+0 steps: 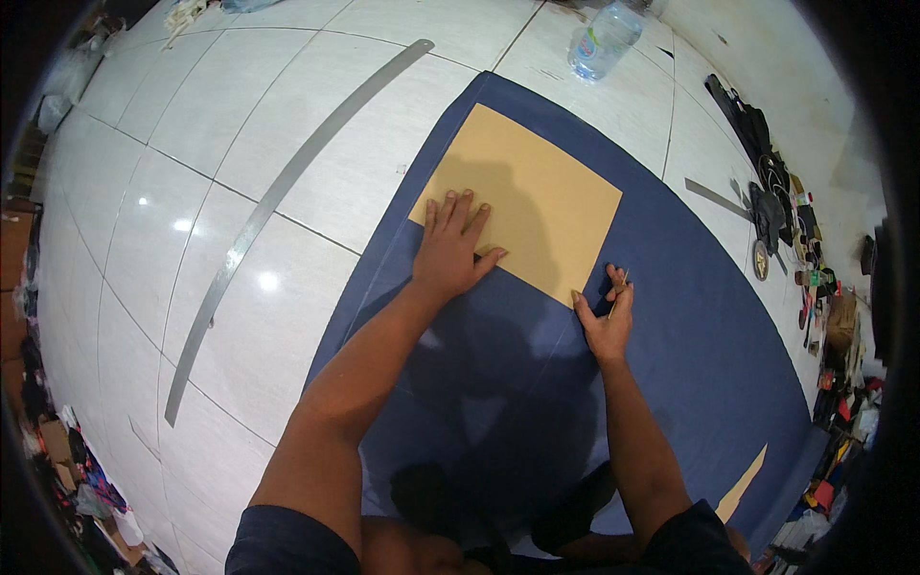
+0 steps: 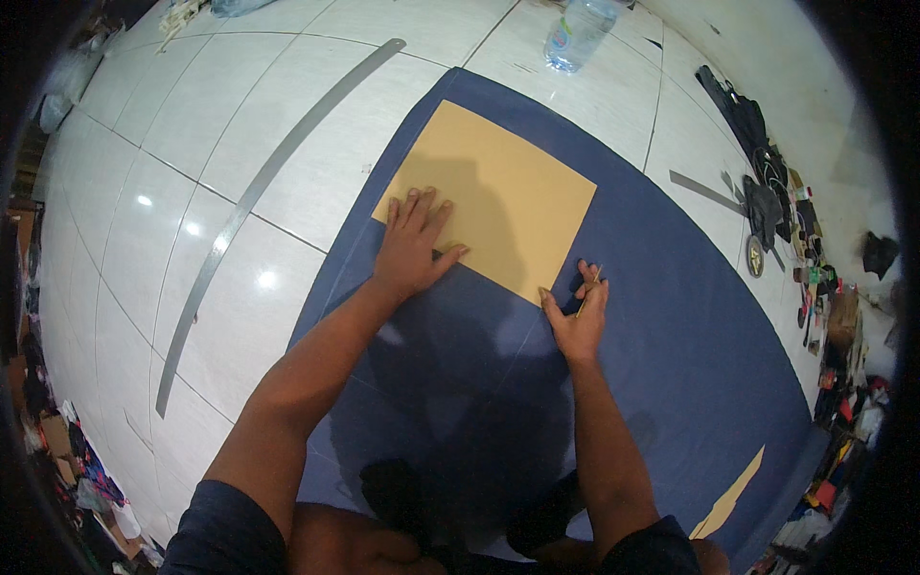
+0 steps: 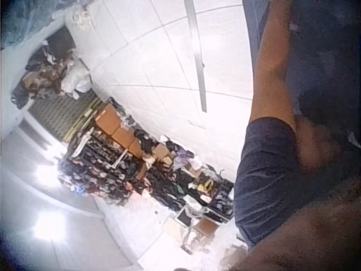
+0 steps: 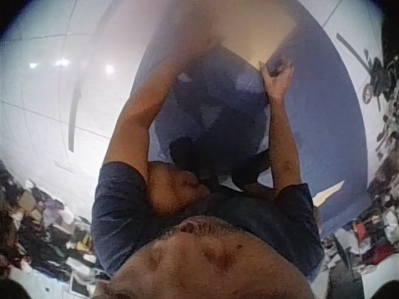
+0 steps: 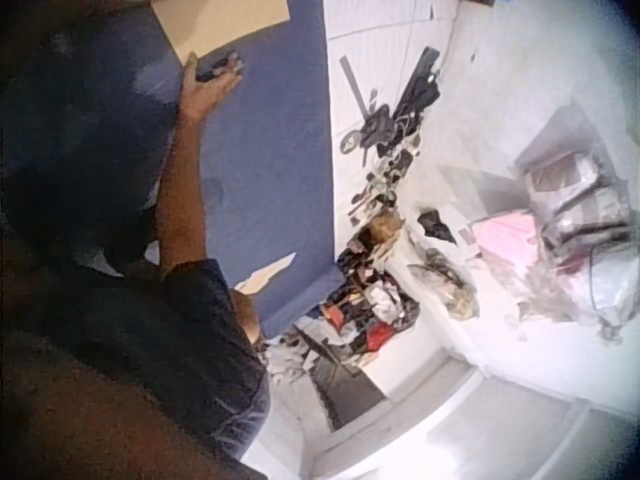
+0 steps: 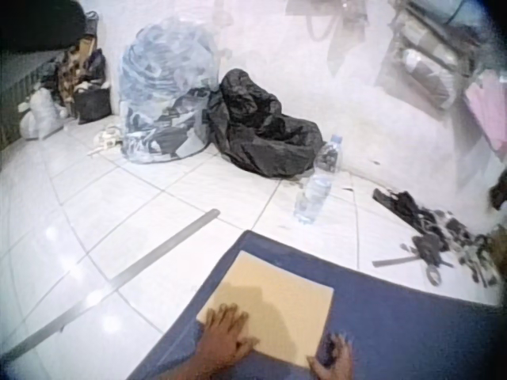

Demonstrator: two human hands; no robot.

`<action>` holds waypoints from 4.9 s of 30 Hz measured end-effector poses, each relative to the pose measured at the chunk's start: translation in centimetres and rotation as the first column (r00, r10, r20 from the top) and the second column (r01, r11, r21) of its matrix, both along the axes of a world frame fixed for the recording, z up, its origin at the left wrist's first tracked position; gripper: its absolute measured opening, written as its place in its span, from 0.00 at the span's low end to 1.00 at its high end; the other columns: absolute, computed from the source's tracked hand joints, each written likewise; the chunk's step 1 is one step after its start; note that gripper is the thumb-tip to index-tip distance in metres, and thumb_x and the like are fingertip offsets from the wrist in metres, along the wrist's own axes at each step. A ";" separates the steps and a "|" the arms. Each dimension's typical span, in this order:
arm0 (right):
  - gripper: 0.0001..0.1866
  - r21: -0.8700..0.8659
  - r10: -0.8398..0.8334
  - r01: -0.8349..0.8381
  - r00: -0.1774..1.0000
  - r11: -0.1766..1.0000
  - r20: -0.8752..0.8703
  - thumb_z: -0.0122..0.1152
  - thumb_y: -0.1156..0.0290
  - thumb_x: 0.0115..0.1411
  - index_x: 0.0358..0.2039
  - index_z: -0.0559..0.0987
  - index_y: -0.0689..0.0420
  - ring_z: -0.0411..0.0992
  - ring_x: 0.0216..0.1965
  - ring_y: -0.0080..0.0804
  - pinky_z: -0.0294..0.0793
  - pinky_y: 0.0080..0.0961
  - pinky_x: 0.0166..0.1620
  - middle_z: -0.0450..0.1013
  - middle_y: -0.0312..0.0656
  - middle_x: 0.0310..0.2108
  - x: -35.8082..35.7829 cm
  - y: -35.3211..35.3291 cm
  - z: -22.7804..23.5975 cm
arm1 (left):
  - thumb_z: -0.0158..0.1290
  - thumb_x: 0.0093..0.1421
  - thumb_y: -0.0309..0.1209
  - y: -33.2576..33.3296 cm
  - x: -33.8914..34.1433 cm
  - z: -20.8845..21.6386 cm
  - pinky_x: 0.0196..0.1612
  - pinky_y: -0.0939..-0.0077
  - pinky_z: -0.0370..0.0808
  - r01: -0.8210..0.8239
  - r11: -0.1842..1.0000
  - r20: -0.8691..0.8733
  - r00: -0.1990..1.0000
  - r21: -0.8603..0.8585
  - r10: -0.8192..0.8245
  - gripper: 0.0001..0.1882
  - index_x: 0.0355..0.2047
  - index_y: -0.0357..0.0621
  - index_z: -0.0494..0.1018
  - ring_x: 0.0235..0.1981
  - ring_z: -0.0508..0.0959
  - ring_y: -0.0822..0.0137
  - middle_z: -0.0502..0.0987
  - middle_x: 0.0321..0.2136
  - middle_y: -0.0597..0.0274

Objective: The person traces several templates onto a large piece of blue fabric using a marker while sitting on the floor.

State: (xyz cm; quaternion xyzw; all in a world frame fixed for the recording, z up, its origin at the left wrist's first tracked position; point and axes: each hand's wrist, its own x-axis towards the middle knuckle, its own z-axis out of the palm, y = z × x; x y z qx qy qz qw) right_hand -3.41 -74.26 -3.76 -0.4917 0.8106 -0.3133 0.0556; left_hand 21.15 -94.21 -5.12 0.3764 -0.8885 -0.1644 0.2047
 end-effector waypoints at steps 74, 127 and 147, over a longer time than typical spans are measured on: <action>0.12 0.147 0.656 -0.719 0.685 0.679 0.319 0.59 0.65 0.67 0.44 0.81 0.59 0.81 0.39 0.46 0.78 0.37 0.45 0.82 0.50 0.37 8.3 -30.2 5.0 | 0.71 0.46 0.54 -2.1 -3.3 5.8 0.71 0.29 0.44 -0.118 0.910 0.411 0.909 0.398 -0.062 0.56 0.70 0.46 0.58 0.74 0.43 0.31 0.45 0.73 0.33; 0.10 -0.001 -0.032 0.032 0.987 0.999 0.157 0.52 0.69 0.73 0.46 0.73 0.63 0.82 0.33 0.31 0.84 0.28 0.34 0.78 0.45 0.36 -11.6 -16.3 -0.7 | 0.76 0.39 0.56 -4.3 -6.6 9.1 0.66 0.27 0.60 -0.212 0.877 0.665 0.731 0.431 -0.151 0.71 0.76 0.62 0.43 0.73 0.46 0.31 0.48 0.70 0.41; 0.08 -0.075 -0.246 0.329 0.821 0.941 0.515 0.47 0.71 0.75 0.46 0.66 0.64 0.83 0.32 0.32 0.85 0.28 0.33 0.73 0.46 0.39 -9.3 -15.4 1.2 | 0.76 0.45 0.40 -4.0 -10.2 7.4 0.65 0.50 0.70 0.078 0.921 0.699 0.628 0.382 -0.343 0.67 0.77 0.51 0.42 0.74 0.49 0.35 0.43 0.74 0.36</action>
